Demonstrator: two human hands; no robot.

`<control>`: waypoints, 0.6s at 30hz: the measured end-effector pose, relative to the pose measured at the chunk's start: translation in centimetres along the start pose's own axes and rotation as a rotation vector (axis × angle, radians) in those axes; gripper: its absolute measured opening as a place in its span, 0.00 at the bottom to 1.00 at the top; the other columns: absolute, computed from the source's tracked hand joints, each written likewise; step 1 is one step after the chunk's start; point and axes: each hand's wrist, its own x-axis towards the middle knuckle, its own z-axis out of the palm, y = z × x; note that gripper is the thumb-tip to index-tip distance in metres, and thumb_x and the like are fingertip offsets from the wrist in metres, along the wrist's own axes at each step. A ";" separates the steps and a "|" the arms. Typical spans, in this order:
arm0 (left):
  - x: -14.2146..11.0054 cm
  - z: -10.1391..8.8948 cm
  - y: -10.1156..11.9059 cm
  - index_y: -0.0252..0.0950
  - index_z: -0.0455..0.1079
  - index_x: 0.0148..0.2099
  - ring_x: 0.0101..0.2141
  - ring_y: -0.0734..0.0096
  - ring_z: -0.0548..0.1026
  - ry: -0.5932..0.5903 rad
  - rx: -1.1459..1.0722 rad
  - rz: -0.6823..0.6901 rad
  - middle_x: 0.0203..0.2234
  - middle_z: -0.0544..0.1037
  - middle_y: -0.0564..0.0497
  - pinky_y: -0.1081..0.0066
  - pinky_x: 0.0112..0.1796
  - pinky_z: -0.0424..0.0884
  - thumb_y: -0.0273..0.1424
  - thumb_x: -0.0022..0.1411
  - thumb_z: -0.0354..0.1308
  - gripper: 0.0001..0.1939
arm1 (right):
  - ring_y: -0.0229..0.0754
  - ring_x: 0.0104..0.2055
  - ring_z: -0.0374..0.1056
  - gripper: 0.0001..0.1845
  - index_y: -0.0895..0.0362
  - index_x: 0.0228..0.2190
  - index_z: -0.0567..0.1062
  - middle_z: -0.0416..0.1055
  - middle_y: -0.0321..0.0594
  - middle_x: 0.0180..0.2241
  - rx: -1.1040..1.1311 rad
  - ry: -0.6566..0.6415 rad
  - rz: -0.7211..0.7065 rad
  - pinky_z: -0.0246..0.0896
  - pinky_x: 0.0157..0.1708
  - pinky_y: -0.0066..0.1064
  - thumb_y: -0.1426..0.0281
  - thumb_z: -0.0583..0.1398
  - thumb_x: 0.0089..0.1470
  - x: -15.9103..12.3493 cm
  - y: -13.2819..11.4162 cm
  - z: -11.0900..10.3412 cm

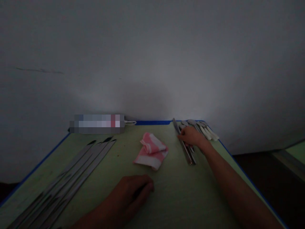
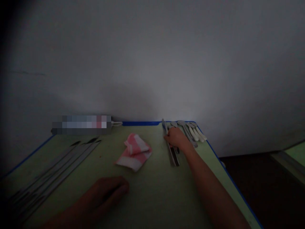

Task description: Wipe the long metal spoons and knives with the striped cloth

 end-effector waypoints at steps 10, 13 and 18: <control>0.2 -0.3 0.5 0.36 0.62 0.29 0.24 0.74 0.67 -0.024 -0.007 -0.011 0.22 0.68 0.55 0.75 0.28 0.60 0.35 0.67 0.42 0.16 | 0.37 0.20 0.67 0.09 0.60 0.25 0.75 0.73 0.42 0.20 -0.082 0.169 -0.032 0.56 0.24 0.28 0.65 0.61 0.46 0.8 1.2 0.7; 0.2 -0.3 0.5 0.36 0.63 0.29 0.24 0.74 0.67 -0.022 -0.001 -0.037 0.23 0.69 0.55 0.75 0.28 0.60 0.35 0.67 0.42 0.16 | 0.40 0.26 0.69 0.09 0.59 0.26 0.74 0.74 0.43 0.25 -0.129 0.186 -0.038 0.55 0.25 0.29 0.65 0.61 0.45 0.9 1.3 0.6; 0.1 0.1 0.1 0.36 0.62 0.29 0.25 0.74 0.67 0.001 -0.023 -0.022 0.23 0.68 0.56 0.75 0.28 0.59 0.35 0.67 0.42 0.16 | 0.42 0.30 0.68 0.14 0.58 0.28 0.73 0.74 0.45 0.29 -0.125 0.273 -0.139 0.53 0.28 0.30 0.60 0.57 0.51 0.0 -0.4 0.4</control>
